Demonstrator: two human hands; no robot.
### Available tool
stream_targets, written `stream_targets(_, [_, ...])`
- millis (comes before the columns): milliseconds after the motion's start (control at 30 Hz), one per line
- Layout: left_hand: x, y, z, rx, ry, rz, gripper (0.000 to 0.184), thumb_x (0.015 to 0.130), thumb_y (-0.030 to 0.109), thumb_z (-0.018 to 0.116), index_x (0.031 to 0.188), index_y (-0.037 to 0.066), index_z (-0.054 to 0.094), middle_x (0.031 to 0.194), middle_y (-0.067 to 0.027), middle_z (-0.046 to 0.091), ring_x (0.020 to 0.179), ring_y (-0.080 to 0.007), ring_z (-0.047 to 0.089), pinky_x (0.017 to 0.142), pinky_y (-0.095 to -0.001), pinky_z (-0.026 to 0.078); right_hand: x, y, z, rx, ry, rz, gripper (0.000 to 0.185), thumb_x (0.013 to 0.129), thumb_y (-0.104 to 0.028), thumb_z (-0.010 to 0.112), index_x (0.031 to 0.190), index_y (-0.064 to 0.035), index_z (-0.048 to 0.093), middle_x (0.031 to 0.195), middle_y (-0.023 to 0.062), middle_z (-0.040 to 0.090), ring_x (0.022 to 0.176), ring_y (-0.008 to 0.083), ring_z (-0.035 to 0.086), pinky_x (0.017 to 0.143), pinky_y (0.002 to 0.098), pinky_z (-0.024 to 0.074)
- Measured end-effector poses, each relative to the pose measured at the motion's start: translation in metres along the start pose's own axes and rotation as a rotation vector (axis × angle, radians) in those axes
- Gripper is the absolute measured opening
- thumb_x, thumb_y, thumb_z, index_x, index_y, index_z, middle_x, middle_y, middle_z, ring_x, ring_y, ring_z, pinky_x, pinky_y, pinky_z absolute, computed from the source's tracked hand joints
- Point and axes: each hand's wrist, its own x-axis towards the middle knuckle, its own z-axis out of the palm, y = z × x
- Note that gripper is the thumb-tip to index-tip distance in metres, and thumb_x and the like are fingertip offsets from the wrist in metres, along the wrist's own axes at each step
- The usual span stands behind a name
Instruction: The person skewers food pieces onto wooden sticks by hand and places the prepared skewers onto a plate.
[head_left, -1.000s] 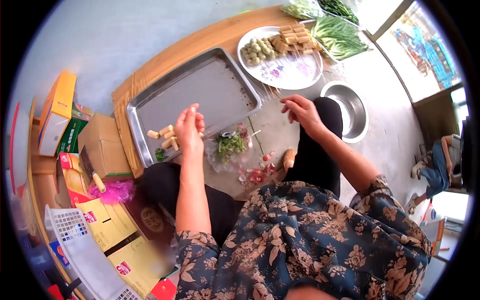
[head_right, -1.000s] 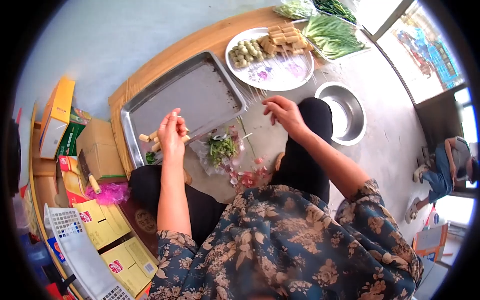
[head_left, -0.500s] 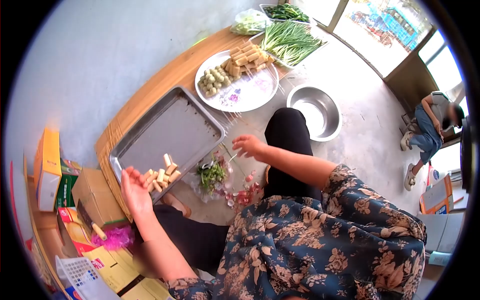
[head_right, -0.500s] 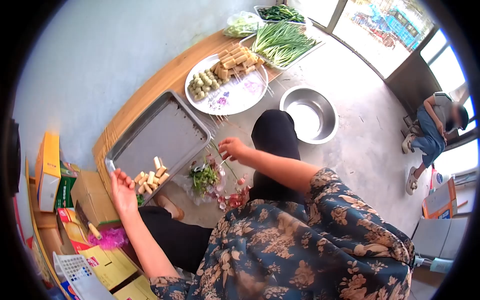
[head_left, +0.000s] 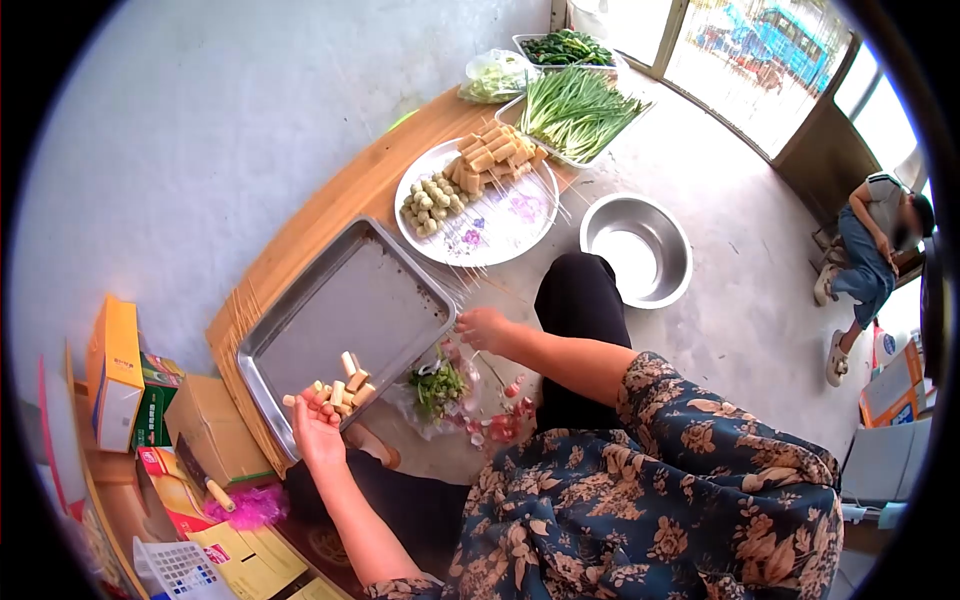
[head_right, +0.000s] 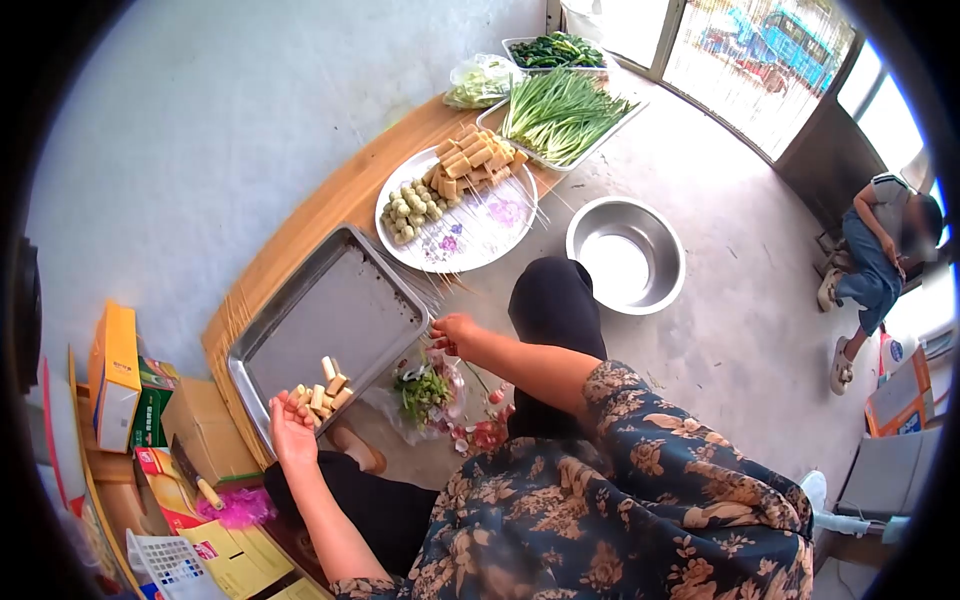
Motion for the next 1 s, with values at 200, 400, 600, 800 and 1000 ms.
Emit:
stream_targets(200, [0.007, -0.007, -0.003, 0.033, -0.018, 0.021, 0.026, 0.092, 0.031, 0.054, 0.100, 0.007, 0.058, 0.079, -0.0003, 0.056, 0.067, -0.0098, 0.049, 0.055, -0.0224, 0.039, 0.041, 0.020, -0.026, -0.031, -0.170, -0.187, 0.012, 0.088, -0.020, 0.054, 0.091, -0.0092, 0.059, 0.081, 0.0010, 0.058, 0.060, 0.0114, 0.050, 0.047, 0.0240, 0.0338])
stream_targets(400, [0.013, -0.011, -0.002, 0.068, 0.005, -0.008, 0.026, 0.092, 0.030, 0.056, 0.099, 0.005, 0.058, 0.079, -0.0010, 0.055, 0.067, -0.0109, 0.049, 0.057, -0.0234, 0.039, 0.002, 0.013, -0.007, -0.184, 0.087, -0.201, 0.012, 0.088, -0.020, 0.058, 0.092, -0.0103, 0.063, 0.078, -0.0011, 0.062, 0.058, 0.0094, 0.050, 0.048, 0.0230, 0.0346])
stream_targets(600, [0.017, -0.013, 0.003, 0.118, 0.012, 0.006, 0.028, 0.091, 0.031, 0.056, 0.100, 0.005, 0.058, 0.079, -0.0018, 0.057, 0.066, -0.0115, 0.052, 0.058, -0.0241, 0.040, -0.012, 0.017, -0.011, -0.208, 0.118, -0.236, 0.011, 0.088, -0.018, 0.057, 0.083, -0.0098, 0.061, 0.073, 0.0009, 0.061, 0.053, 0.0104, 0.051, 0.045, 0.0245, 0.0337])
stream_targets(800, [0.024, -0.023, 0.001, 0.156, -0.009, 0.078, 0.023, 0.092, 0.026, 0.055, 0.097, 0.005, 0.062, 0.073, -0.0030, 0.061, 0.057, -0.0086, 0.053, 0.049, -0.0209, 0.040, -0.016, 0.023, -0.007, -0.236, 0.120, -0.230, 0.016, 0.089, -0.024, 0.054, 0.093, -0.0112, 0.062, 0.077, -0.0003, 0.060, 0.057, 0.0102, 0.049, 0.050, 0.0241, 0.0370])
stream_targets(1000, [0.017, -0.020, 0.010, 0.187, -0.020, 0.092, 0.023, 0.093, 0.026, 0.053, 0.098, 0.005, 0.060, 0.075, -0.0025, 0.061, 0.060, -0.0096, 0.055, 0.052, -0.0223, 0.042, -0.011, 0.027, -0.011, -0.182, 0.077, -0.227, 0.019, 0.089, -0.025, 0.054, 0.098, -0.0090, 0.060, 0.079, 0.0015, 0.060, 0.055, 0.0095, 0.050, 0.046, 0.0223, 0.0372])
